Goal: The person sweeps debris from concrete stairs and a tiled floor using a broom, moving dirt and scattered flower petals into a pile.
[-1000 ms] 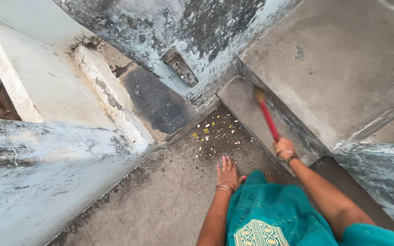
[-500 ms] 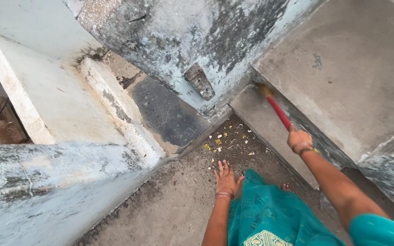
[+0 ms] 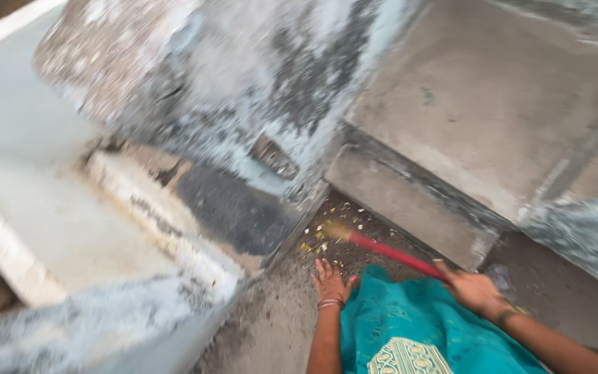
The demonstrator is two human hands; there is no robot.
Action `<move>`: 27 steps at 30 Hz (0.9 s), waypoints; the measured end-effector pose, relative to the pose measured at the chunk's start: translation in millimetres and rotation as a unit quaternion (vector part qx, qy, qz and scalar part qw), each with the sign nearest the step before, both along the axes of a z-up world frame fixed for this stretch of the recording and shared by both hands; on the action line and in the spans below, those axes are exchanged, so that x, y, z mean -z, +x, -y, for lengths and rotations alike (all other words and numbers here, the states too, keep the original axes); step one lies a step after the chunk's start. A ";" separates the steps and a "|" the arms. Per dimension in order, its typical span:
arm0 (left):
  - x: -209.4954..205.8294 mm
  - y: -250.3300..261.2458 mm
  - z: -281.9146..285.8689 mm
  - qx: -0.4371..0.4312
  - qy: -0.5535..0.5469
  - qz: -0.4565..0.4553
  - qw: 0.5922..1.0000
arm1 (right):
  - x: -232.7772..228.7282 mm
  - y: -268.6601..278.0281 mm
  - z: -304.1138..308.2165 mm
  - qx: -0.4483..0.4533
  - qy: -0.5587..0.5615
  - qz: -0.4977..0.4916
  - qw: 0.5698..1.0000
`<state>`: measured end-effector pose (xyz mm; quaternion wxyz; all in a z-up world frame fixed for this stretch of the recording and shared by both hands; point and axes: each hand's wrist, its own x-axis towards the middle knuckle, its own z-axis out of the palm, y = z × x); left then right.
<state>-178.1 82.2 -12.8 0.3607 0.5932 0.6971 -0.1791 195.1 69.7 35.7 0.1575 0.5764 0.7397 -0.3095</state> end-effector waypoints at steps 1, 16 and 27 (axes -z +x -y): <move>-1.2 0.2 -7.4 0.011 -0.008 -0.003 1.000 | -12.7 19.2 21.9 0.069 0.042 -0.001 0.997; -6.1 39.3 -77.2 0.162 0.001 0.006 0.987 | 10.0 61.1 27.4 0.364 0.033 0.157 0.917; -12.3 42.6 -83.0 0.140 0.016 0.016 0.990 | -33.2 59.8 51.9 0.135 0.026 0.128 0.982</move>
